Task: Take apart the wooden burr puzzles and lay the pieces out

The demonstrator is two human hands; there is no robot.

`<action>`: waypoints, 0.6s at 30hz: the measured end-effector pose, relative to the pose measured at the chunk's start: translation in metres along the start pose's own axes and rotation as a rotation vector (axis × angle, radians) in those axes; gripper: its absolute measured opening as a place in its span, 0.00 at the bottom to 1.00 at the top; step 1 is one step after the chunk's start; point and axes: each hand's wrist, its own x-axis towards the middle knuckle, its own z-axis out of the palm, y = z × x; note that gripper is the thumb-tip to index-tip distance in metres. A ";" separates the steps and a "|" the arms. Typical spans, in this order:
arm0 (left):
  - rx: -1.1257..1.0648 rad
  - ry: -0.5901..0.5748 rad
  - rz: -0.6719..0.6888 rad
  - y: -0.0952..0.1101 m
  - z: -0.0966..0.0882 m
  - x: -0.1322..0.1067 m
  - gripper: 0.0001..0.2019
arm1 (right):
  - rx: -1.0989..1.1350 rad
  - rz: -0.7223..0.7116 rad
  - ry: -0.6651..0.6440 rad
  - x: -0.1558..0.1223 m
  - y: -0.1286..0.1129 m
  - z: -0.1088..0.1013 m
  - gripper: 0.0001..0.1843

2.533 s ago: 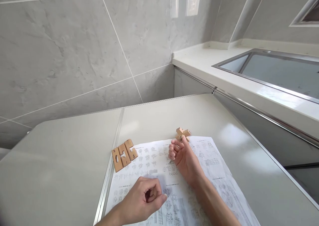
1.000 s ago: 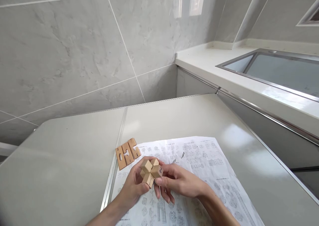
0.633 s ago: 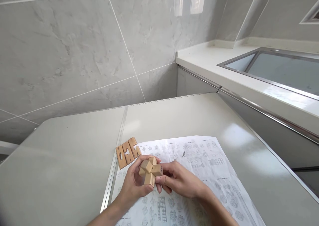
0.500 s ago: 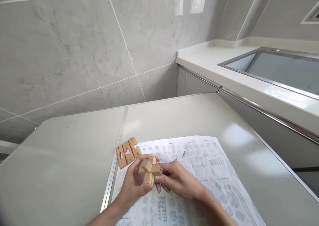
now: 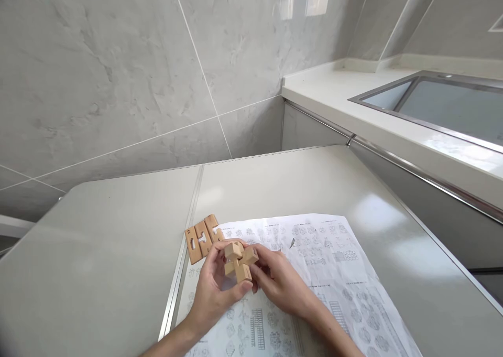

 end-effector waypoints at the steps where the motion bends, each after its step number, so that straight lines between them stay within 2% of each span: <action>1: 0.000 0.007 0.004 0.000 0.000 0.000 0.27 | 0.023 -0.002 -0.011 0.000 0.000 0.000 0.06; 8: 0.047 0.084 0.000 -0.004 -0.001 0.000 0.27 | 0.055 -0.035 0.001 -0.002 0.000 -0.004 0.20; 13: 0.034 0.079 -0.038 -0.007 -0.002 -0.002 0.29 | 0.032 -0.020 0.048 -0.001 0.005 -0.005 0.20; 18: 0.012 0.080 -0.038 -0.005 -0.002 0.000 0.26 | -0.052 0.001 0.118 0.001 0.005 -0.006 0.18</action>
